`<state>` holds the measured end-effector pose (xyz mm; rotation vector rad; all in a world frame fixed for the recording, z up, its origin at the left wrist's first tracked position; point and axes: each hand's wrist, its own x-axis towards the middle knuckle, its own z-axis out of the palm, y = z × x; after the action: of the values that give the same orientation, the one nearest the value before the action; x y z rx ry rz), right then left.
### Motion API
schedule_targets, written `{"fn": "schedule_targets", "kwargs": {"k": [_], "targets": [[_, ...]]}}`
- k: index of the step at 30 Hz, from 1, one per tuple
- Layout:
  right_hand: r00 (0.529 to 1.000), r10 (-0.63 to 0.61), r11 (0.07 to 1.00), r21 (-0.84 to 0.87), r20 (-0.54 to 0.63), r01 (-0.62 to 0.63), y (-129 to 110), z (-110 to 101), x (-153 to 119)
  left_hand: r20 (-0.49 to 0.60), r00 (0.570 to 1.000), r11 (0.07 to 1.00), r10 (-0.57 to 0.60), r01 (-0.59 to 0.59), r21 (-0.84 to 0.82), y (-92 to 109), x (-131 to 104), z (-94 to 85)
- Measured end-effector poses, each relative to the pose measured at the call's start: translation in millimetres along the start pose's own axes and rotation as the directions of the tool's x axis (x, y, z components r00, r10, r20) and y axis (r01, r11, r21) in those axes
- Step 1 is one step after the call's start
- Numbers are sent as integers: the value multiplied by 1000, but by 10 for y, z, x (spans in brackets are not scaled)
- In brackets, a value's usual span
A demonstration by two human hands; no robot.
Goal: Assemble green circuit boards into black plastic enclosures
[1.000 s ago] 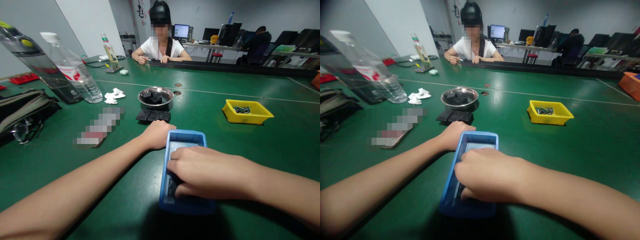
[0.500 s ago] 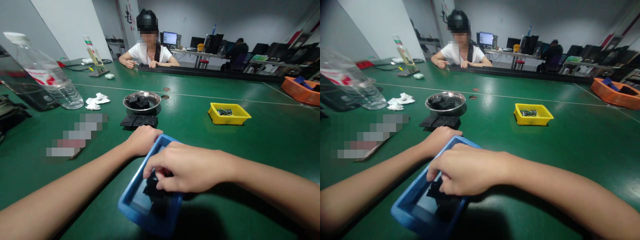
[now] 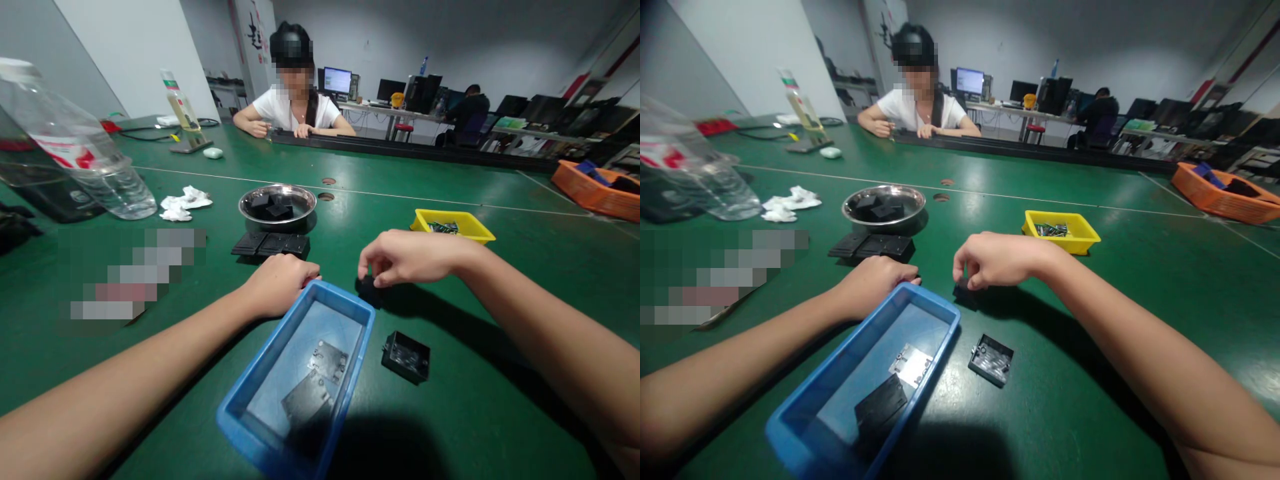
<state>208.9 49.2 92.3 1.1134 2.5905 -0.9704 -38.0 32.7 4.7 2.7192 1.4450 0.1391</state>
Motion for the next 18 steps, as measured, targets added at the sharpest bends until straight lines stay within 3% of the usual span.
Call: {"fn": "schedule_targets", "kwargs": {"k": [2, 3, 8, 11, 15, 18], "targets": [[986, 15, 999, 30, 166, -20, 26, 49, 56, -6, 1000, 1000, -3, 3, 2, 0, -2, 1], [982, -5, 999, 47, 190, -4, 29, 69, 78, -4, 1000, 1000, -5, 5, 2, 1, -3, 0], [985, -165, 976, 138, -42, 169, -33, 164, 157, 20, 1000, 1000, -16, 16, -2, 20, -5, -26], [981, -196, 974, 113, -6, 196, -120, 250, 189, 49, 999, 1000, -20, 20, -4, 27, -4, -43], [969, -218, 971, 70, -112, 227, -157, 257, 177, 34, 999, 1000, 12, -12, -12, -7, 2, -35], [951, -123, 961, 206, -284, 186, -12, 126, 142, 37, 998, 999, 43, -43, 19, -50, 2, -4]]}}
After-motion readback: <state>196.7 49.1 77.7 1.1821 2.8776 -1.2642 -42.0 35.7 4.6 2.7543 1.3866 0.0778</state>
